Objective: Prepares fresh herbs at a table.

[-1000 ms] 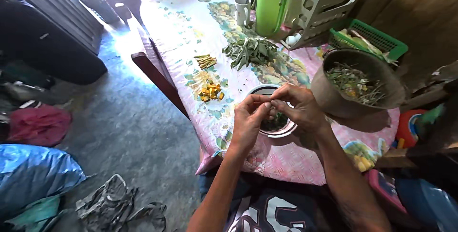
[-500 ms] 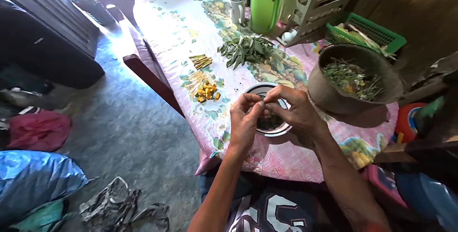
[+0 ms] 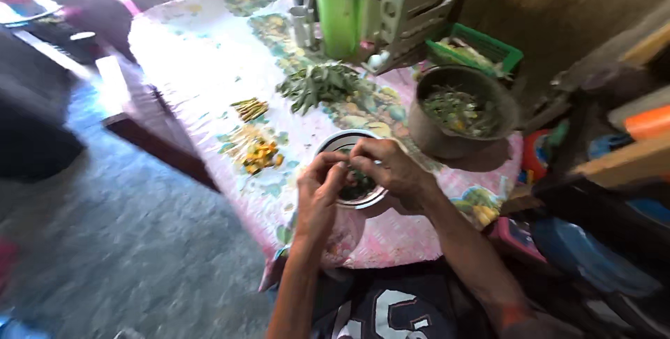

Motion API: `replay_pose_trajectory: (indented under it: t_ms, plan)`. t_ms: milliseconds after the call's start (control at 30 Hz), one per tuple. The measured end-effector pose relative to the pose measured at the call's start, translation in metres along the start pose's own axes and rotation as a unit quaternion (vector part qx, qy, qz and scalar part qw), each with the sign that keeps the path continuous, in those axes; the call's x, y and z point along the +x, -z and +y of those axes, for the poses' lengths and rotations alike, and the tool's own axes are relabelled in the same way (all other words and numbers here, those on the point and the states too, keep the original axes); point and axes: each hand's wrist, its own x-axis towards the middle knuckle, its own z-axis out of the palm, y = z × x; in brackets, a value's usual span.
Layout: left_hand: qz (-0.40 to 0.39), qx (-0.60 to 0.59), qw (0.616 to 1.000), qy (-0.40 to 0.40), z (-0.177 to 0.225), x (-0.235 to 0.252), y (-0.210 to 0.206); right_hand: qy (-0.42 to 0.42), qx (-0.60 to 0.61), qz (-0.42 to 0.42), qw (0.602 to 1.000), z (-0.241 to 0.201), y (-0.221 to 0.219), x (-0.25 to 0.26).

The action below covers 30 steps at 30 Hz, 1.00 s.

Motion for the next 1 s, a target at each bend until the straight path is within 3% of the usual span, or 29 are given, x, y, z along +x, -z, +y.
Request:
replay_pose_trajectory:
  t_ms: [100,167,300,367,467,567,767,1000]
  plan:
    - [-0.011,0.028,0.999,-0.037,-0.001,0.003,-0.002,-0.007,0.013,0.025,1.000,-0.002,0.016,-0.002]
    - [-0.013,0.111,0.990,-0.082,-0.002,0.003,0.000,-0.015,-0.034,0.050,0.998,-0.012,0.035,-0.006]
    - [-0.028,0.384,0.910,-0.152,-0.010,0.005,0.007,-0.095,-0.217,0.130,0.963,-0.038,0.102,-0.033]
    - [-0.009,0.440,0.881,-0.173,-0.013,0.003,0.007,-0.150,-0.336,0.124,0.922,-0.045,0.139,-0.047]
    - [0.081,0.454,0.862,-0.210,-0.016,-0.002,0.008,-0.211,-0.438,0.059,0.872,-0.039,0.182,-0.054]
    - [0.158,0.438,0.848,-0.254,-0.022,-0.005,0.013,-0.196,-0.420,0.084,0.882,-0.032,0.194,-0.054]
    - [0.170,0.426,0.847,-0.269,-0.038,-0.027,0.027,-0.258,-0.346,-0.030,0.902,-0.019,0.188,-0.067]
    - [0.164,0.412,0.859,-0.255,-0.038,-0.049,0.042,-0.294,-0.356,-0.004,0.887,-0.047,0.225,-0.042]
